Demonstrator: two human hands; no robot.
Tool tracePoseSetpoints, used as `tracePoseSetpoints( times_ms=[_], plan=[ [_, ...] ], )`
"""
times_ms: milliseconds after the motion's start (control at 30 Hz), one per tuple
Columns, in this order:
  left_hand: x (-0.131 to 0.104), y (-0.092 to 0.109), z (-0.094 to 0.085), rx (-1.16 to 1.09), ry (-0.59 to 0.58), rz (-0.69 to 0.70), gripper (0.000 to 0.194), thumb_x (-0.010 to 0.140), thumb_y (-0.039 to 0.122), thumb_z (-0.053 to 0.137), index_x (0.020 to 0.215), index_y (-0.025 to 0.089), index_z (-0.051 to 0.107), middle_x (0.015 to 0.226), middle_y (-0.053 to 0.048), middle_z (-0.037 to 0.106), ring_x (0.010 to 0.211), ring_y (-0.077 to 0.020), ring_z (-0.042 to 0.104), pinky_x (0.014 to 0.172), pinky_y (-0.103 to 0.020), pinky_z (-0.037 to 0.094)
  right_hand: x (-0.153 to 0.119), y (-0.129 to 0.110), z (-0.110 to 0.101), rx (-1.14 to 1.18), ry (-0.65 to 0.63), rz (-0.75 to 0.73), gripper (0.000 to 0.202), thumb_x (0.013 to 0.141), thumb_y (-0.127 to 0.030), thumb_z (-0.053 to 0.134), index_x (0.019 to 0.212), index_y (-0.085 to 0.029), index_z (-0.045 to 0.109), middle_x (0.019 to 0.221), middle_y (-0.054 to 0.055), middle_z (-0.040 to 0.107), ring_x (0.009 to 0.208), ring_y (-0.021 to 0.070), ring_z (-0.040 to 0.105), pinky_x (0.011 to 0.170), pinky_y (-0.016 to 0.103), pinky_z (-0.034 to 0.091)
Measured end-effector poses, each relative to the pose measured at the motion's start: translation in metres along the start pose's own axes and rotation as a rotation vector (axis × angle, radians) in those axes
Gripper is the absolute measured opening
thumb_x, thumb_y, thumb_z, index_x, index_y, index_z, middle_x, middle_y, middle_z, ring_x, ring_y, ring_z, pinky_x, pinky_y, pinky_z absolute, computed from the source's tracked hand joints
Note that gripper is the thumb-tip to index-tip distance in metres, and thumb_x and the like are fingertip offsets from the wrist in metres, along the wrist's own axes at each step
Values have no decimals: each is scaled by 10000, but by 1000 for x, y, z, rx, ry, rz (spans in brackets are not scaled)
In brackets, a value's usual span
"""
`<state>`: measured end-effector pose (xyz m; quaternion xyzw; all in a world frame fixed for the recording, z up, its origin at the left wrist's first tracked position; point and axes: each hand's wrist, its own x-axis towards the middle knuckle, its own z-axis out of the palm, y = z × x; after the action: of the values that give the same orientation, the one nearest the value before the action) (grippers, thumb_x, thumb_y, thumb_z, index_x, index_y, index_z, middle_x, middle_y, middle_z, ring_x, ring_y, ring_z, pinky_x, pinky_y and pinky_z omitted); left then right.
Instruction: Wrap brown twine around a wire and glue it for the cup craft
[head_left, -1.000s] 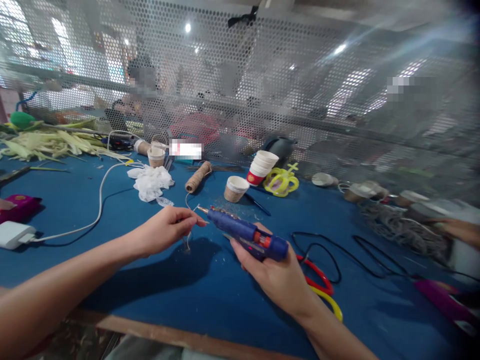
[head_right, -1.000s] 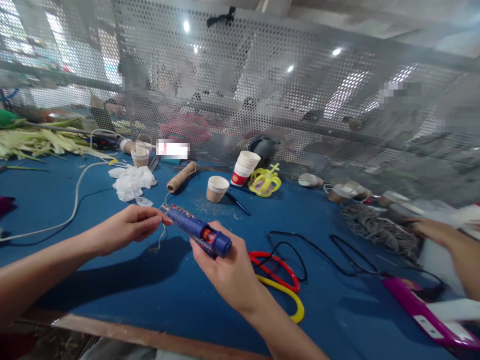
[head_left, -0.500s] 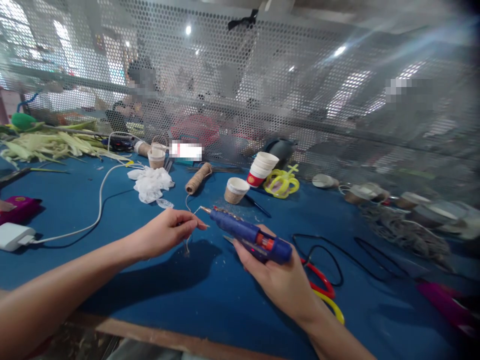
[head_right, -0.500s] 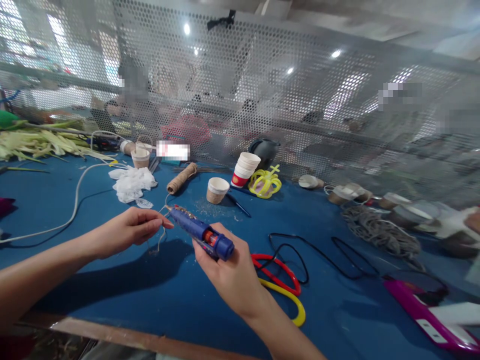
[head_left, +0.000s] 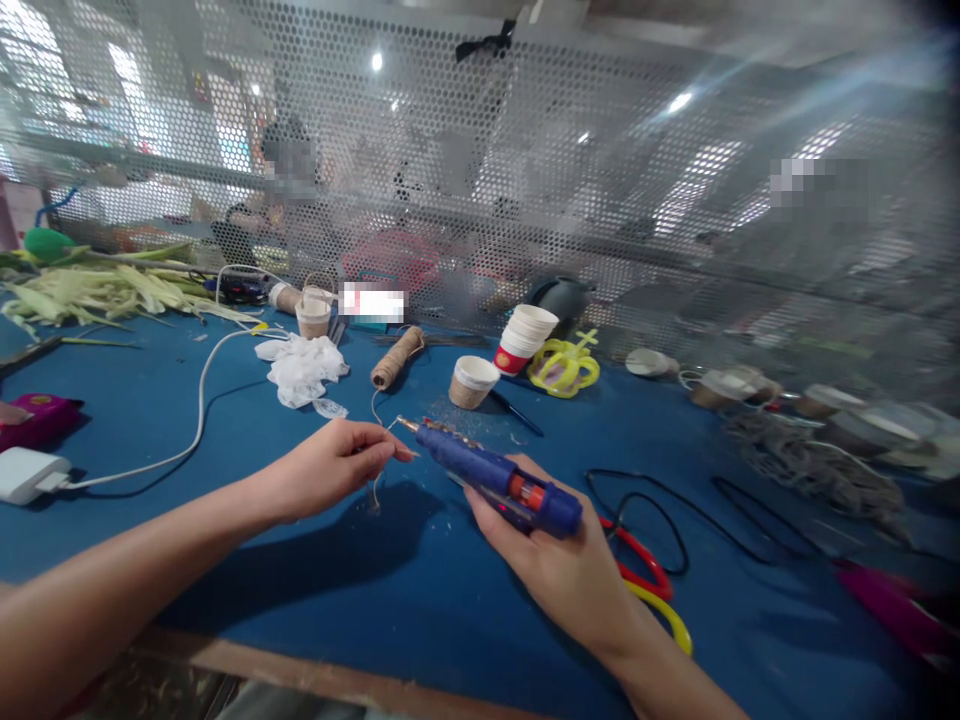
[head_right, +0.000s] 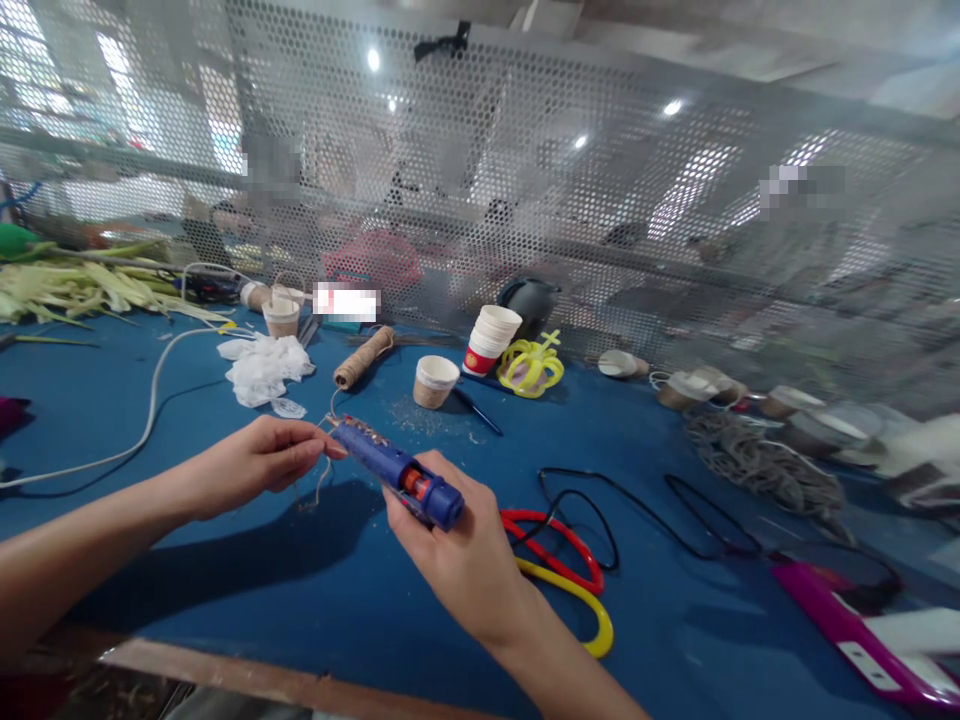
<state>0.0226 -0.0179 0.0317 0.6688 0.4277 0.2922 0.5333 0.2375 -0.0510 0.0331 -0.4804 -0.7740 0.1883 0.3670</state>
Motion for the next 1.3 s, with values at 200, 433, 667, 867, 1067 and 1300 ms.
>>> tracePoseSetpoints(
  times_ms=[200, 433, 667, 867, 1067, 1300],
  plan=[
    [0, 2, 1, -14, 16, 2, 379, 798, 400, 434, 914, 91, 622, 510, 65, 315, 464, -69, 250, 422, -190, 205, 1, -2, 0, -23, -39, -13, 64, 799, -252, 523, 772, -194, 521, 679, -4, 560, 635, 139, 548, 627, 233, 451],
    [-1, 2, 1, -8, 9, -12, 368, 810, 390, 418, 908, 92, 610, 509, 69, 307, 465, -69, 242, 427, -191, 205, 1, -4, -1, -32, -49, -7, 56, 801, -244, 518, 789, -189, 521, 699, 1, 572, 638, 136, 546, 616, 222, 447],
    [0, 4, 1, -7, 19, -12, 362, 796, 407, 437, 874, 97, 609, 505, 68, 314, 460, -66, 241, 420, -190, 201, -1, -4, 0, -43, -5, -28, 57, 785, -240, 534, 773, -184, 536, 676, -2, 587, 612, 130, 552, 584, 207, 448],
    [0, 2, 1, 10, 7, -15, 359, 811, 380, 415, 915, 92, 602, 510, 70, 320, 461, -65, 245, 421, -187, 203, 0, -4, 0, -38, -11, -52, 59, 795, -235, 526, 775, -180, 529, 676, 0, 579, 624, 129, 552, 580, 204, 445],
    [-1, 3, 1, -1, 7, -9, 358, 810, 366, 417, 927, 86, 607, 507, 69, 316, 465, -66, 259, 425, -188, 208, 0, -4, -1, -28, -3, -50, 51, 803, -224, 523, 776, -181, 515, 684, -4, 554, 623, 121, 543, 612, 216, 442],
    [0, 2, 1, -40, -25, -15, 392, 810, 392, 420, 960, 81, 605, 499, 77, 283, 450, -63, 227, 417, -195, 175, -1, -2, -5, -23, 27, -31, 43, 782, -214, 539, 749, -201, 514, 637, -13, 538, 550, 120, 519, 549, 219, 447]
  ],
)
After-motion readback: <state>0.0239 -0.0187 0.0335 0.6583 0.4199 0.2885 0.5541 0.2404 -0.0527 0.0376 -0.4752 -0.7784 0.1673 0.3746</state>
